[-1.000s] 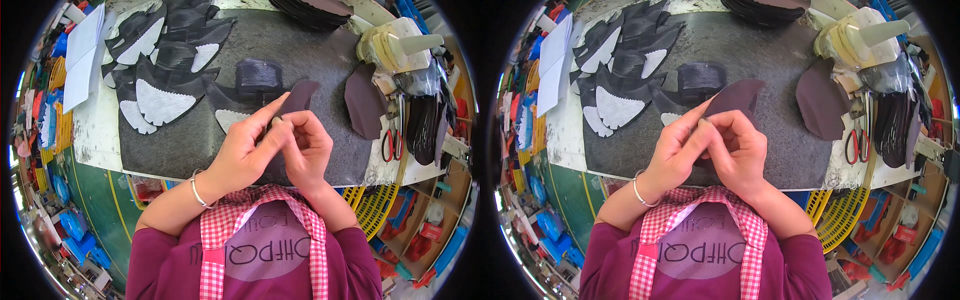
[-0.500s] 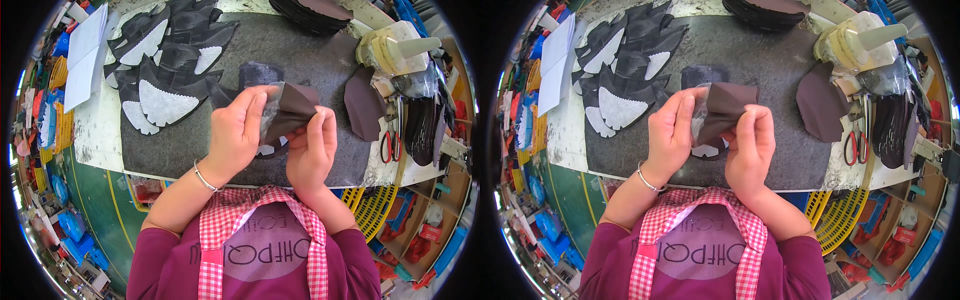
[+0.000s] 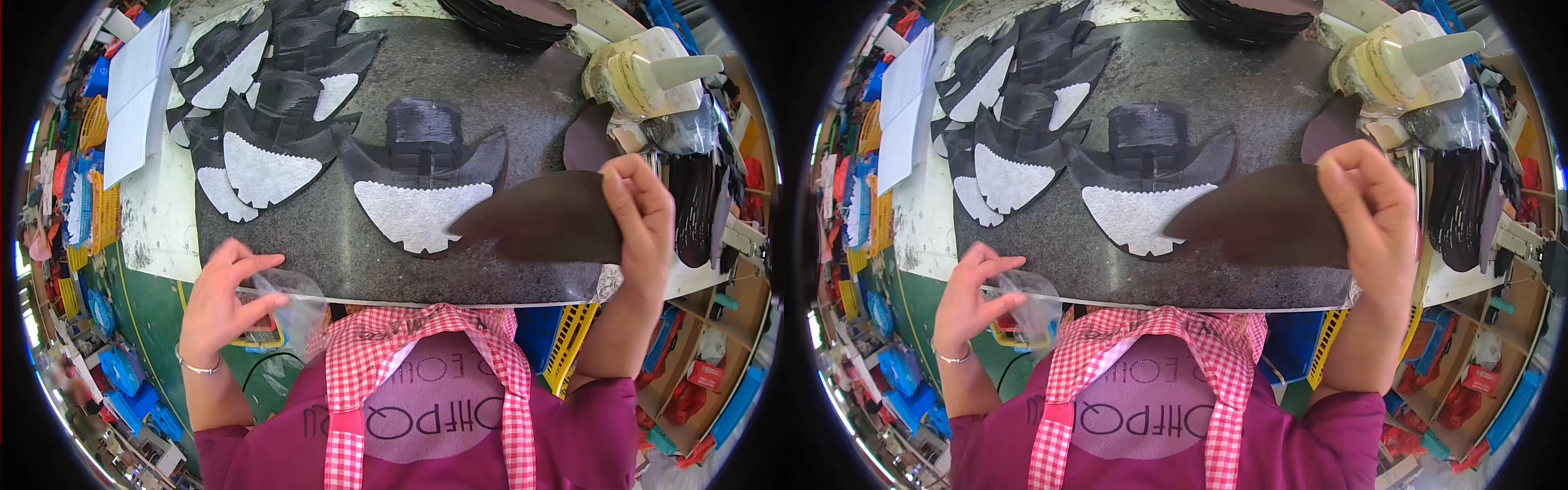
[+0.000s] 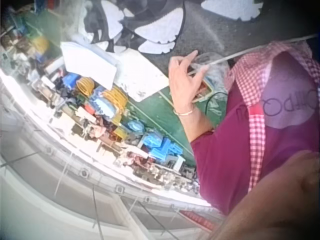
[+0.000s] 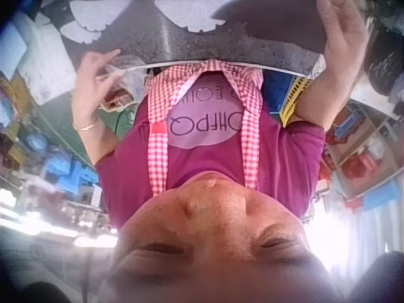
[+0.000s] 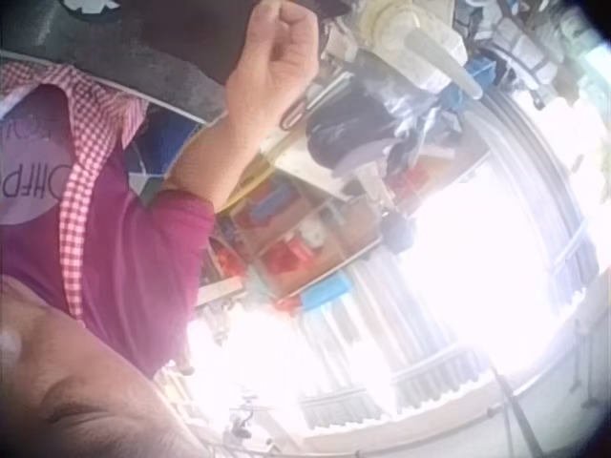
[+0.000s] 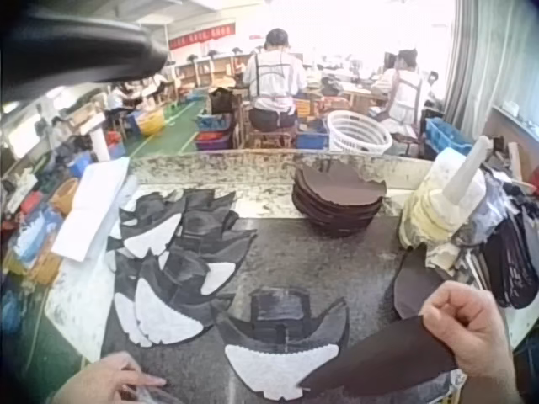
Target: The worker is sorting, stacking, and organizing pre-cut shoe components on a workstation.
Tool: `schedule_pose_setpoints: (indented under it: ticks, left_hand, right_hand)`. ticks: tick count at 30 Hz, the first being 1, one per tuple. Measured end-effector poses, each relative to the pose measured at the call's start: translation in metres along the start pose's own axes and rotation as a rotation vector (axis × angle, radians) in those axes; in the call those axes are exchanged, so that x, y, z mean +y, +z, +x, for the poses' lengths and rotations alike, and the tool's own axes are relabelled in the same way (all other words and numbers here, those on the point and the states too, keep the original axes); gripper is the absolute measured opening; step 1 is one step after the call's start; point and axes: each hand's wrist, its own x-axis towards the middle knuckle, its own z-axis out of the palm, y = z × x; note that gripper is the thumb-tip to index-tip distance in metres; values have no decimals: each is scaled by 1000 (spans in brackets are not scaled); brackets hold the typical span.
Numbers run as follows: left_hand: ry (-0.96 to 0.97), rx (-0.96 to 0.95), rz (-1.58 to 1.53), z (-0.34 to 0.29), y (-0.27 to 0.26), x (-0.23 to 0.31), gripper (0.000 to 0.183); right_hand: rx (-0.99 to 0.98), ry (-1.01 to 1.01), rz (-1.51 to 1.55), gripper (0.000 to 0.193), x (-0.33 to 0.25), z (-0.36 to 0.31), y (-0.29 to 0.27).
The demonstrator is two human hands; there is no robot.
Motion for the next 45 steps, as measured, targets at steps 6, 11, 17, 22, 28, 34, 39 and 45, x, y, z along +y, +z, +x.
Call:
schedule_pose_setpoints:
  ticks: [6,11,17,22,28,34,39,45]
  left_hand:
    - [583,83,183,45,34,50,56]
    - [689,156,370,81,103,84,74]
    - [789,91,162,83,102,105,76]
    - [130,-749,-1854,110,88,126,93]
    - [171,-669,-2170,115,68,123,95]
    - [362,-751,-2192,99,68,116,81]
    - [277,-736,-2288,99,70,116,67]
    - [100,-389,-2114,113,66,105,56]
  right_hand:
    - [56,-75,-82,12,-6,9,-28]
    - [106,-62,-32,10,6,21,-31]
    - [147,-156,-60,9,-8,23,-5]
    - [-143,-897,-280,22,-3,7,63]
    - [44,-691,-166,32,42,-36,68]
    - [-311,177,1390,91,79,-40,89]
    - [-261,262,1593,68,42,-26,109]
    - [-48,297,1343,34,61,-8,100]
